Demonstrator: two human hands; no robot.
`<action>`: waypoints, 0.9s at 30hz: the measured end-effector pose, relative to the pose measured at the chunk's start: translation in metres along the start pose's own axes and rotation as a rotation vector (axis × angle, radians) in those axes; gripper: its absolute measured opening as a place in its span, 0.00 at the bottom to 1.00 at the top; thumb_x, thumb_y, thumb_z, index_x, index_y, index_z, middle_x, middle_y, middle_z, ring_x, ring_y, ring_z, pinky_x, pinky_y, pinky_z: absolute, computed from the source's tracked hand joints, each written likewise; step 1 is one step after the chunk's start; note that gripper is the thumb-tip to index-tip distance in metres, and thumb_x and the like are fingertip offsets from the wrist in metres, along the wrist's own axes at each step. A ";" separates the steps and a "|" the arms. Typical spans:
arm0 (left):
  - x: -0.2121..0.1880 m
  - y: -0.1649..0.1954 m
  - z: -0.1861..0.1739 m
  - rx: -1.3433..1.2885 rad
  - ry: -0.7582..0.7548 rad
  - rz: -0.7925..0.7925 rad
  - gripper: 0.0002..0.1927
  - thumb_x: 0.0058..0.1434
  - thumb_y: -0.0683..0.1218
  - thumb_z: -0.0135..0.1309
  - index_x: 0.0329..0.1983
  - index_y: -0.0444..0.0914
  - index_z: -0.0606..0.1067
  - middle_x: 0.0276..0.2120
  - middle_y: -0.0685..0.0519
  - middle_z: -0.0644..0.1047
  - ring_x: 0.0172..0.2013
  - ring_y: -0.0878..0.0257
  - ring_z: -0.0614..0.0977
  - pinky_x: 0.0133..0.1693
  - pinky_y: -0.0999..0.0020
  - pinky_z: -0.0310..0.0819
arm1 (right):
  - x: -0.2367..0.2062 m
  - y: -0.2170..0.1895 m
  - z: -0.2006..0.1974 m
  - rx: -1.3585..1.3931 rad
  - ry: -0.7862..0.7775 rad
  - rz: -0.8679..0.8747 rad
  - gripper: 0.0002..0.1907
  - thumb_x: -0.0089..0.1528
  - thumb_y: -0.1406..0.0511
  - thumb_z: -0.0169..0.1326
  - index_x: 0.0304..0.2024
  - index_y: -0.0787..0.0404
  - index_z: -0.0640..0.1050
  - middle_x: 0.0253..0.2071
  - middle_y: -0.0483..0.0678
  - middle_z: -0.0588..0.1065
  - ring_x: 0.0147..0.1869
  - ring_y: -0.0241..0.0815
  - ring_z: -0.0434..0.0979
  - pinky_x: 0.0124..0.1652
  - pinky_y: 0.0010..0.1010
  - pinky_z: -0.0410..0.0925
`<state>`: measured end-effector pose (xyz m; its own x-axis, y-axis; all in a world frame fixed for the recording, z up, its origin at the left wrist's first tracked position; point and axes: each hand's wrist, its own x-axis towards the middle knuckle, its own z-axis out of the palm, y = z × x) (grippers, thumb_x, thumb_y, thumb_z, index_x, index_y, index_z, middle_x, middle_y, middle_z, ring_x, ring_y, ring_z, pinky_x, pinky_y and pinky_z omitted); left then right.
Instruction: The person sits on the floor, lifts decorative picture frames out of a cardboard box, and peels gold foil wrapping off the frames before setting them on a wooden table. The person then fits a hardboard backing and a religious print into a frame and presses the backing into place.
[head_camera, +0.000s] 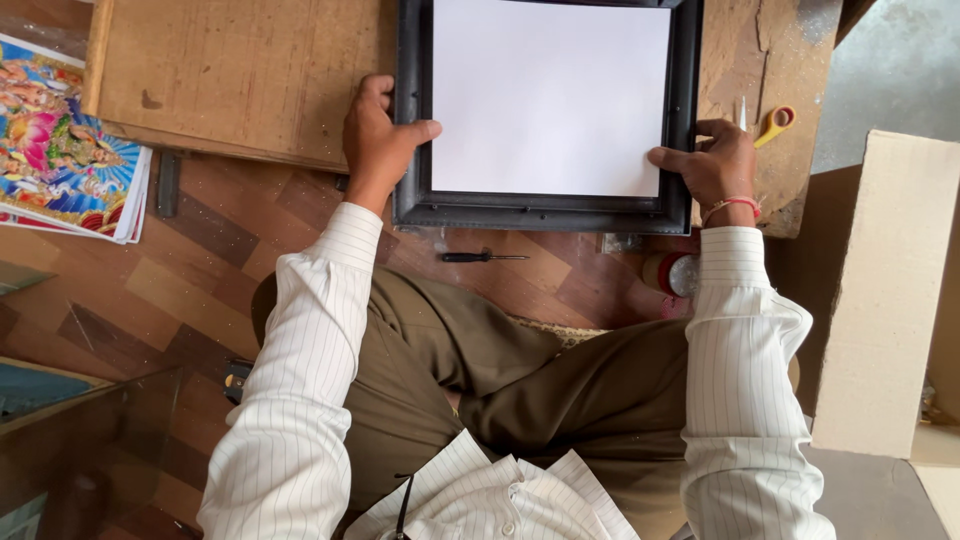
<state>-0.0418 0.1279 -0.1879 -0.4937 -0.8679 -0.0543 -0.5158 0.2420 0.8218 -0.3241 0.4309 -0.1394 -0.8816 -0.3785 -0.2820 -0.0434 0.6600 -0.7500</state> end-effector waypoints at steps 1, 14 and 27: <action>0.000 0.001 0.000 0.001 0.005 0.007 0.42 0.44 0.50 0.76 0.61 0.35 0.70 0.54 0.42 0.77 0.54 0.50 0.79 0.53 0.57 0.75 | 0.000 -0.001 0.000 -0.029 0.005 -0.019 0.40 0.47 0.69 0.75 0.57 0.79 0.72 0.46 0.66 0.79 0.42 0.49 0.85 0.39 0.32 0.80; -0.004 0.007 -0.004 -0.033 0.033 0.068 0.41 0.44 0.50 0.76 0.60 0.35 0.71 0.54 0.42 0.78 0.55 0.50 0.79 0.54 0.58 0.75 | 0.003 0.011 0.000 -0.092 0.025 -0.105 0.42 0.48 0.67 0.78 0.59 0.78 0.72 0.49 0.68 0.77 0.47 0.49 0.84 0.43 0.31 0.80; -0.003 0.006 -0.003 -0.036 0.046 0.168 0.39 0.44 0.47 0.79 0.57 0.33 0.72 0.48 0.44 0.80 0.47 0.53 0.83 0.48 0.60 0.78 | 0.006 0.016 0.000 0.022 0.021 -0.044 0.39 0.46 0.68 0.76 0.56 0.76 0.73 0.43 0.59 0.79 0.40 0.44 0.86 0.38 0.29 0.78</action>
<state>-0.0413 0.1310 -0.1810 -0.5380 -0.8356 0.1110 -0.4030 0.3706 0.8368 -0.3299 0.4391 -0.1535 -0.8886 -0.3932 -0.2363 -0.0722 0.6285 -0.7745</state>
